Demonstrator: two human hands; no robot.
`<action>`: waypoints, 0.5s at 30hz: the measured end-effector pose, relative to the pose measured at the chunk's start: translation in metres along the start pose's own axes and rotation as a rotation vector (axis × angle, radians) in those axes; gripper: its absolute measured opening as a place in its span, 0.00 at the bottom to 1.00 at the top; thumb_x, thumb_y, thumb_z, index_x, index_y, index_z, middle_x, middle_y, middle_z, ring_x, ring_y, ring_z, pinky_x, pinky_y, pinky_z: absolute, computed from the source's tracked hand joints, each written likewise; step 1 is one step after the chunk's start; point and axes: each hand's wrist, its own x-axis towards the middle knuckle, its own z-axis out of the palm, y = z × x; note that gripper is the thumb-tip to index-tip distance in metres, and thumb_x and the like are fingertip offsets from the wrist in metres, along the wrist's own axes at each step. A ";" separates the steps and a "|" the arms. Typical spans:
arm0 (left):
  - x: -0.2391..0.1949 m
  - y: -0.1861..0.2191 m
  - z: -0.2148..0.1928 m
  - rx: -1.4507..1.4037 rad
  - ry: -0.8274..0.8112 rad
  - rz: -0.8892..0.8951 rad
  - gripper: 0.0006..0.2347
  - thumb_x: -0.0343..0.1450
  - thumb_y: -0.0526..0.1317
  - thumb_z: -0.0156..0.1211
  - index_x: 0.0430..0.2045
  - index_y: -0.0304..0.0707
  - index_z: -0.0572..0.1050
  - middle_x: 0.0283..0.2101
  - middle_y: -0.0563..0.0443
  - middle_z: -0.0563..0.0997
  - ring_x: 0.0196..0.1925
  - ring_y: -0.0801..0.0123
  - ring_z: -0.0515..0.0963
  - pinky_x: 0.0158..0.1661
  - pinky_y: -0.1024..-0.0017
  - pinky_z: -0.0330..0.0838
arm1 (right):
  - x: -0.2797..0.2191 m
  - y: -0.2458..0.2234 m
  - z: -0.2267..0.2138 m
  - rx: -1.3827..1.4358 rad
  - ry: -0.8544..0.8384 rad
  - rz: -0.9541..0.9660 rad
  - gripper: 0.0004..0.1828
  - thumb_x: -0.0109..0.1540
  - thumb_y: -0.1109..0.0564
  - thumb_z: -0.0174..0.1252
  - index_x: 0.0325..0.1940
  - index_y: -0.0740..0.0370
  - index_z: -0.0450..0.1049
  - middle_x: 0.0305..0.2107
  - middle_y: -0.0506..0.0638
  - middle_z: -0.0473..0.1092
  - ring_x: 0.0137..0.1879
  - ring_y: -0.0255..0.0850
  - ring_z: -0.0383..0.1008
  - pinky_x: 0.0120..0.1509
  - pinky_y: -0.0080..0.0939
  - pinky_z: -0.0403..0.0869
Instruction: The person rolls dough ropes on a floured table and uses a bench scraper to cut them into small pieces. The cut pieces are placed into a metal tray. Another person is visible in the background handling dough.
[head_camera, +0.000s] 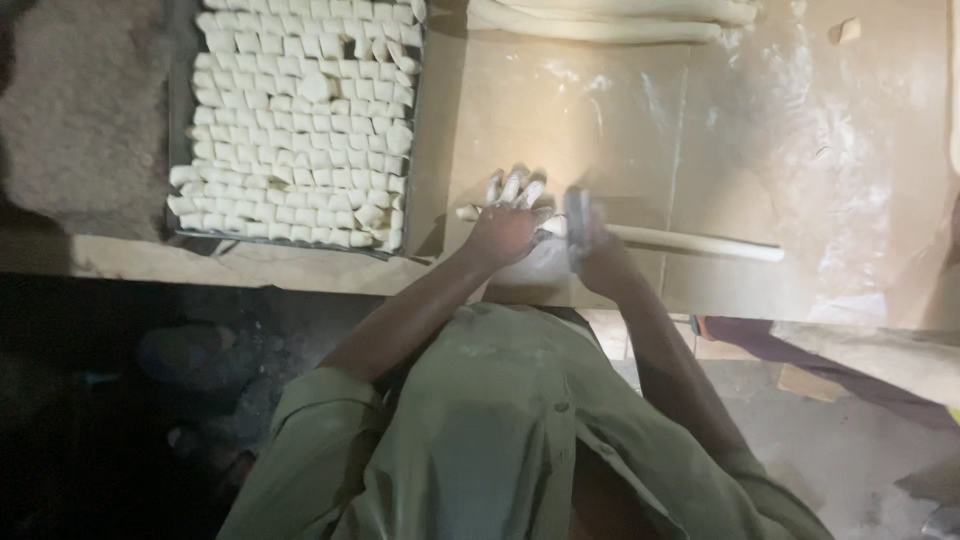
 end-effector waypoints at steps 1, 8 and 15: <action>0.003 0.001 0.000 0.027 -0.015 -0.005 0.20 0.68 0.51 0.66 0.52 0.50 0.78 0.71 0.43 0.63 0.76 0.41 0.56 0.72 0.36 0.47 | 0.002 0.003 -0.004 -0.022 -0.020 -0.014 0.39 0.63 0.63 0.49 0.77 0.75 0.46 0.70 0.80 0.52 0.60 0.73 0.68 0.59 0.63 0.73; 0.021 0.025 0.010 0.035 -0.045 -0.018 0.20 0.68 0.52 0.66 0.51 0.48 0.78 0.70 0.42 0.62 0.75 0.39 0.53 0.70 0.31 0.45 | -0.012 0.029 -0.015 0.134 -0.248 0.367 0.41 0.62 0.61 0.49 0.78 0.71 0.45 0.51 0.77 0.66 0.44 0.68 0.74 0.48 0.63 0.73; 0.039 0.051 0.026 0.023 -0.064 -0.009 0.21 0.67 0.53 0.65 0.53 0.49 0.77 0.70 0.42 0.62 0.76 0.39 0.51 0.69 0.30 0.43 | -0.047 0.071 -0.002 0.260 -0.015 0.347 0.28 0.63 0.60 0.51 0.66 0.73 0.56 0.39 0.74 0.71 0.42 0.68 0.74 0.45 0.64 0.74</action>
